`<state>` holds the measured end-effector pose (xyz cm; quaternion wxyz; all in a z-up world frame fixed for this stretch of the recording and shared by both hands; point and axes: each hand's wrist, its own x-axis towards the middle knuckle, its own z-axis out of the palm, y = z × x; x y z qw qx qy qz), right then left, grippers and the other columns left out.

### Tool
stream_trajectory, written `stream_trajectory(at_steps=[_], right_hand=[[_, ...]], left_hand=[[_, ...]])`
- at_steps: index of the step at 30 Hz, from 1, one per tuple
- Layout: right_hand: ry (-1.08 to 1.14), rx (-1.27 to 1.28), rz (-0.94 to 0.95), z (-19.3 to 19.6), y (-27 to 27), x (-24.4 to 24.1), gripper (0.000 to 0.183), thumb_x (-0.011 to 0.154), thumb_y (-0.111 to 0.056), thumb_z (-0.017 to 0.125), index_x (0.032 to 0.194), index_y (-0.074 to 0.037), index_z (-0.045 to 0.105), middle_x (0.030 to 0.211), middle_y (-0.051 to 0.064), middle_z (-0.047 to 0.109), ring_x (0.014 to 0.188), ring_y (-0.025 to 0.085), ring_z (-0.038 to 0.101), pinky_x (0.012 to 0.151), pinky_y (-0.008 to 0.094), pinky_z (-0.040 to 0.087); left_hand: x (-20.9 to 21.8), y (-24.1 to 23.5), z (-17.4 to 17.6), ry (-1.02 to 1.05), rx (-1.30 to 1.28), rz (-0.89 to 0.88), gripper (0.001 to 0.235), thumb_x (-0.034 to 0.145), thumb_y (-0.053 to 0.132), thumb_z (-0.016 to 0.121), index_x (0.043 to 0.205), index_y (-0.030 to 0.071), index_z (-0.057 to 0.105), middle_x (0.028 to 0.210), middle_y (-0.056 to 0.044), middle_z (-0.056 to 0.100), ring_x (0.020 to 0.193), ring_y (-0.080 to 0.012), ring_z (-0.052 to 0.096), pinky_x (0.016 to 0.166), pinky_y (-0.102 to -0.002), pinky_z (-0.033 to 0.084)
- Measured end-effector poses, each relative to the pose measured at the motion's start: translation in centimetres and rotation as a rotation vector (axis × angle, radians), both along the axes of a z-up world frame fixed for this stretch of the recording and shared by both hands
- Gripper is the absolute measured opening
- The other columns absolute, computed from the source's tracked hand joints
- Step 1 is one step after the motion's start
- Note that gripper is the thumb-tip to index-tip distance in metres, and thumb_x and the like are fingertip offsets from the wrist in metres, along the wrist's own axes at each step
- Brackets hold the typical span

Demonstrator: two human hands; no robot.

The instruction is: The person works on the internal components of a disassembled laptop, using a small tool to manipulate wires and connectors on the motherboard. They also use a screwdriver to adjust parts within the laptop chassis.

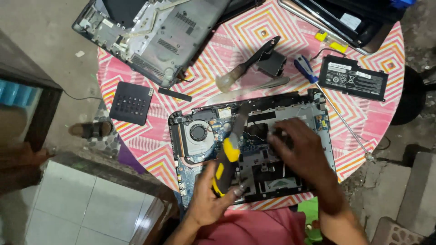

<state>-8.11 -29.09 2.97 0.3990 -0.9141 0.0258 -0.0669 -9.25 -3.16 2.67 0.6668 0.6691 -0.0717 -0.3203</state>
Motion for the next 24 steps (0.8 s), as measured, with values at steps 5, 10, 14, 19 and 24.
stream_trajectory(at_steps=[5, 10, 14, 19, 24], right_hand=[[-0.283, -0.394, 0.264, -1.9, -2.3, 5.8, 0.024, 0.1, -0.018, 0.06, 0.12, -0.004, 0.064, 0.113, 0.018, 0.063, 0.105, 0.037, 0.062, 0.095, 0.045, 0.048], [-0.265, -0.284, 0.363, 1.9, -1.9, 6.7, 0.039, 0.097, -0.012, 0.063, 0.135, -0.006, 0.056, 0.136, 0.017, 0.057, 0.128, 0.035, 0.053, 0.109, 0.047, 0.039], [-0.221, -0.213, 0.123, 3.6, -4.1, 2.4, 0.024, 0.097, 0.005, 0.063, 0.121, 0.002, 0.066, 0.119, 0.019, 0.065, 0.11, 0.033, 0.062, 0.097, 0.041, 0.048], [-0.135, -0.291, -0.169, -0.4, -7.0, -3.2, 0.017, 0.102, -0.009, 0.063, 0.112, 0.003, 0.071, 0.111, 0.019, 0.066, 0.113, 0.034, 0.064, 0.098, 0.043, 0.049], [-0.077, -0.308, -0.335, -1.8, -7.0, -4.3, 0.012, 0.101, -0.01, 0.068, 0.107, 0.0, 0.071, 0.101, 0.011, 0.068, 0.089, 0.023, 0.064, 0.077, 0.034, 0.048]], left_hand=[[2.5, 4.4, -3.6, -0.632, 0.578, 0.209, 0.044, 0.08, 0.041, 0.078, 0.093, 0.011, 0.049, 0.066, -0.001, 0.057, 0.053, -0.0164, 0.054, 0.047, -0.036, 0.041], [4.2, 5.2, -4.4, -0.617, 0.7, 0.274, 0.048, 0.081, 0.05, 0.075, 0.096, 0.012, 0.049, 0.067, -0.001, 0.054, 0.054, -0.0179, 0.05, 0.048, -0.037, 0.04], [4.6, 4.9, -4.8, -0.687, 0.581, 0.337, 0.048, 0.076, 0.041, 0.084, 0.094, 0.009, 0.053, 0.07, -0.003, 0.056, 0.057, -0.0159, 0.05, 0.05, -0.033, 0.041], [3.9, 5.0, -5.3, -0.817, 0.588, 0.354, 0.046, 0.08, 0.038, 0.082, 0.098, 0.003, 0.058, 0.074, -0.008, 0.056, 0.06, -0.0191, 0.049, 0.054, -0.035, 0.039], [4.5, 5.1, -5.4, -0.825, 0.645, 0.259, 0.049, 0.08, 0.042, 0.081, 0.097, 0.001, 0.059, 0.075, -0.01, 0.058, 0.062, -0.0214, 0.052, 0.059, -0.036, 0.041]])
